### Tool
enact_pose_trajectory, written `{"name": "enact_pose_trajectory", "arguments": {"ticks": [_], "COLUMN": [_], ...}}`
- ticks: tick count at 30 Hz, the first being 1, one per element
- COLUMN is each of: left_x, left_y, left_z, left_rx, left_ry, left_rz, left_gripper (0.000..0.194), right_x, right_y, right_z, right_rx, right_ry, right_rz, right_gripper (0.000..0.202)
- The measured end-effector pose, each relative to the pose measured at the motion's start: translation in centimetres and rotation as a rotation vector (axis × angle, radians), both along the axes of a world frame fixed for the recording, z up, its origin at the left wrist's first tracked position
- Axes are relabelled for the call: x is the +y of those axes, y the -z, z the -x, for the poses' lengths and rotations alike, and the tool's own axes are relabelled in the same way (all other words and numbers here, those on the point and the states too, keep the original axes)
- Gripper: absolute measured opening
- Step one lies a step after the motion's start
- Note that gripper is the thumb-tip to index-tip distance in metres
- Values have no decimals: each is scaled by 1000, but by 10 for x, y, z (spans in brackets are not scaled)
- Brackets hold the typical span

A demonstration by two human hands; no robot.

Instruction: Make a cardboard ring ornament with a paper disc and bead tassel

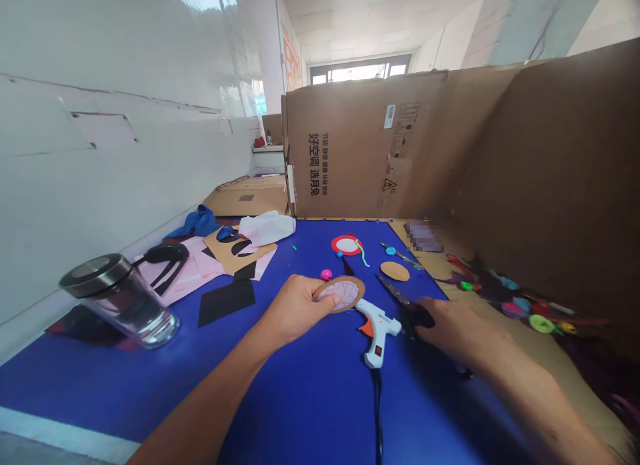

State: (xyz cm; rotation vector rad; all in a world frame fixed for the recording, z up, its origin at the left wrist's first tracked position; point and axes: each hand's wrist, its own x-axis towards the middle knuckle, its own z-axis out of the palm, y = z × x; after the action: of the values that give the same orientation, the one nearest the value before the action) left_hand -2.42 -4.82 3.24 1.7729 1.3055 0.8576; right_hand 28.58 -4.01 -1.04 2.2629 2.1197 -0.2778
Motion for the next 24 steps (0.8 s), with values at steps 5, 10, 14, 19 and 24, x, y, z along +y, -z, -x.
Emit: {"name": "enact_pose_trajectory", "arguments": {"ticks": [5, 10, 14, 19, 24], "left_x": [-6, -6, -6, -9, -9], "left_y": [-6, -3, -2, -4, -2], "left_z": [-3, -3, -4, -7, -6], "left_rx": [41, 115, 142, 199, 282], "left_ry": [69, 101, 171, 225, 182], "left_rz": [-10, -36, -31, -212, -522], "left_gripper": [39, 35, 33, 37, 29], "right_x": [-10, -18, -25, -31, -32], "right_y": [-26, -38, -32, -20, -16], "right_z": [6, 18, 40, 59, 61], "right_rx": [-102, 357, 914, 952, 828], "right_ry": [38, -10, -326, -554, -676], "right_rz": [5, -408, -532, -589, -821], "right_gripper": [32, 43, 41, 9, 8]}}
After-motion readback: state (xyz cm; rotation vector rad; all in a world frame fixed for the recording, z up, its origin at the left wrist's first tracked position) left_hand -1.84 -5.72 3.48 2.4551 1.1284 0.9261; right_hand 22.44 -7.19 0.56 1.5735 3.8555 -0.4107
